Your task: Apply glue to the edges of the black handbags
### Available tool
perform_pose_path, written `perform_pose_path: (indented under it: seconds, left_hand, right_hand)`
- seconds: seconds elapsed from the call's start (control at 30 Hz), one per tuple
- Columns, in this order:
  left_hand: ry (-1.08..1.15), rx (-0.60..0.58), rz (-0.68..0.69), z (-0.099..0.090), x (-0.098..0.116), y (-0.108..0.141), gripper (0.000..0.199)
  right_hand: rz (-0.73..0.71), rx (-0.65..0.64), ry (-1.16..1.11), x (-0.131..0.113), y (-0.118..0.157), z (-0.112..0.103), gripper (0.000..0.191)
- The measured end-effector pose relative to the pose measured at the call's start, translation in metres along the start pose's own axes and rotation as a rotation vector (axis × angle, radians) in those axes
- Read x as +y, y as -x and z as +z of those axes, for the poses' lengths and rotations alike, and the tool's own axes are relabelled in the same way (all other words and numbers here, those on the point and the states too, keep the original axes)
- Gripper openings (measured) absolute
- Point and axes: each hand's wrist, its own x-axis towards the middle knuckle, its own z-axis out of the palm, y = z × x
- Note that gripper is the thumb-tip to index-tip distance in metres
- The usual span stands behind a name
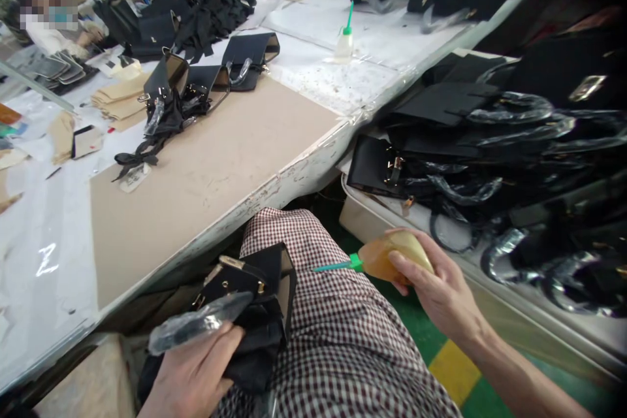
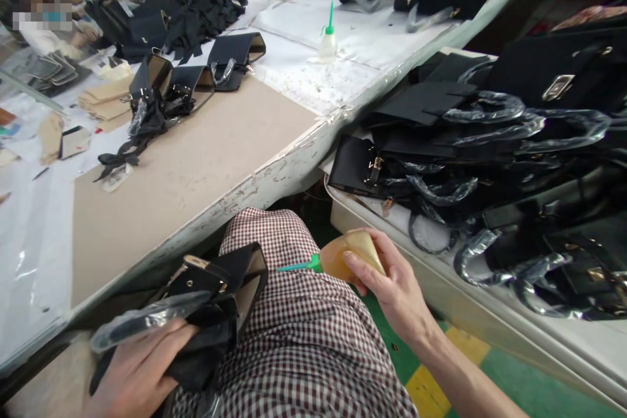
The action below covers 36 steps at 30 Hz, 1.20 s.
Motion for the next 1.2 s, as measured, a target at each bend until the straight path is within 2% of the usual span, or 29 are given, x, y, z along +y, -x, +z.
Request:
perform_pose_path:
  seconds: [0.13, 0.27, 0.53, 0.73, 0.83, 1.03, 1.2]
  left_hand:
    - [0.051, -0.072, 0.038, 0.017, 0.004, 0.003, 0.053]
    - [0.094, -0.149, -0.022, 0.013, 0.001, 0.004, 0.052]
    - [0.171, -0.101, -0.056, 0.007, 0.004, -0.005, 0.054]
    - [0.143, -0.066, -0.062, 0.005, 0.007, -0.009, 0.045]
    - [0.149, -0.067, -0.060, 0.006, 0.008, -0.008, 0.043]
    - [0.223, -0.050, -0.073, 0.008, 0.008, -0.007, 0.046]
    - [0.190, -0.137, 0.013, 0.007, -0.002, -0.003, 0.042]
  right_hand:
    - [0.087, -0.052, 0.016, 0.000, -0.003, 0.006, 0.050]
    - [0.051, -0.122, 0.118, -0.004, -0.015, 0.022, 0.050]
    - [-0.084, -0.216, 0.309, -0.008, -0.038, 0.053, 0.044]
    - [-0.118, -0.266, 0.404, -0.004, -0.043, 0.061, 0.047]
    - [-0.041, -0.300, 0.360, -0.005, -0.044, 0.058, 0.046]
    - [0.129, -0.416, 0.122, -0.009, -0.039, 0.051, 0.041]
    - [0.246, -0.455, -0.094, -0.009, -0.030, 0.045, 0.035]
